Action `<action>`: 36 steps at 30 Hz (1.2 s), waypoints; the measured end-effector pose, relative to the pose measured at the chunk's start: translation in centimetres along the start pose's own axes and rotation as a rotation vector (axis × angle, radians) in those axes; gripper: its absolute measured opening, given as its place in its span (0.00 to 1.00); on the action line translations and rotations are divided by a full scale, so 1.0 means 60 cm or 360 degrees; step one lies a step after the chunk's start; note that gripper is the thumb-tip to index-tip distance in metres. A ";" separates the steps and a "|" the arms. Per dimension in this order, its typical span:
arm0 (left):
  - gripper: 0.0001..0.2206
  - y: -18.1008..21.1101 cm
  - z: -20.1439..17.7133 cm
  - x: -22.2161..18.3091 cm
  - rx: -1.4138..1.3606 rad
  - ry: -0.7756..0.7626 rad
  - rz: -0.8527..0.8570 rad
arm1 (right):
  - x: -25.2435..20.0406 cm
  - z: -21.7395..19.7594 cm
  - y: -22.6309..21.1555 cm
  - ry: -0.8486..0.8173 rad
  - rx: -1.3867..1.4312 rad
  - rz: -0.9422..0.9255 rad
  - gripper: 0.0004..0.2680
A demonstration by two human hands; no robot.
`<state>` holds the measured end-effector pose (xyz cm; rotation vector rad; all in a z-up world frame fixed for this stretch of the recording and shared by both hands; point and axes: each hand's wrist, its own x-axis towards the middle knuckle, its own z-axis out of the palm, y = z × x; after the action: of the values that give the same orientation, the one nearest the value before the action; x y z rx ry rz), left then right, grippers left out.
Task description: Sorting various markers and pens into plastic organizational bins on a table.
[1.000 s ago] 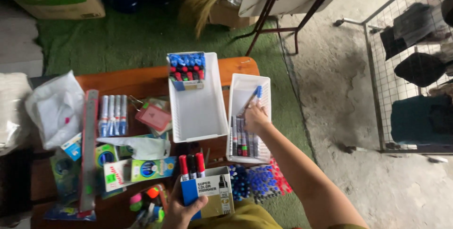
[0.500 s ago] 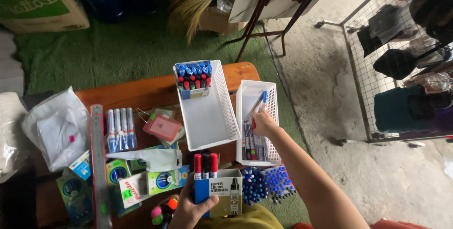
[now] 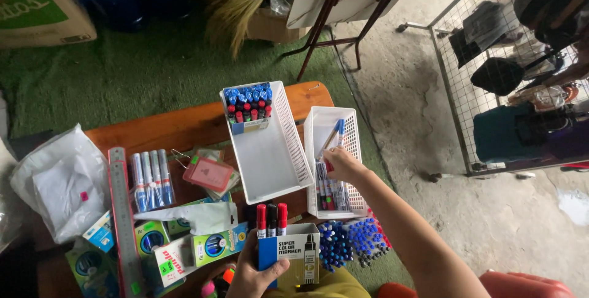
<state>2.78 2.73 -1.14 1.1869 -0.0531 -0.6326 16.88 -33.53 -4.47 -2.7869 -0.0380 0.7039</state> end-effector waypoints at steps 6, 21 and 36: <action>0.31 -0.011 -0.003 0.005 -0.0037 -0.0047 -0.0021 | -0.020 0.033 0.007 0.0454 0.0060 -0.0422 0.06; 0.30 0.000 -0.018 0.014 -0.0073 -0.0081 -0.0038 | -0.090 0.010 0.009 0.0636 0.0548 -0.0056 0.08; 0.30 0.007 -0.039 0.021 -0.0055 -0.0122 -0.0143 | -0.132 0.003 -0.029 0.0383 0.1756 0.0266 0.23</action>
<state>4.83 4.19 -2.03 1.1363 -0.0539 -0.7555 9.92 -32.51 -0.49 -1.7824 0.4805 0.2607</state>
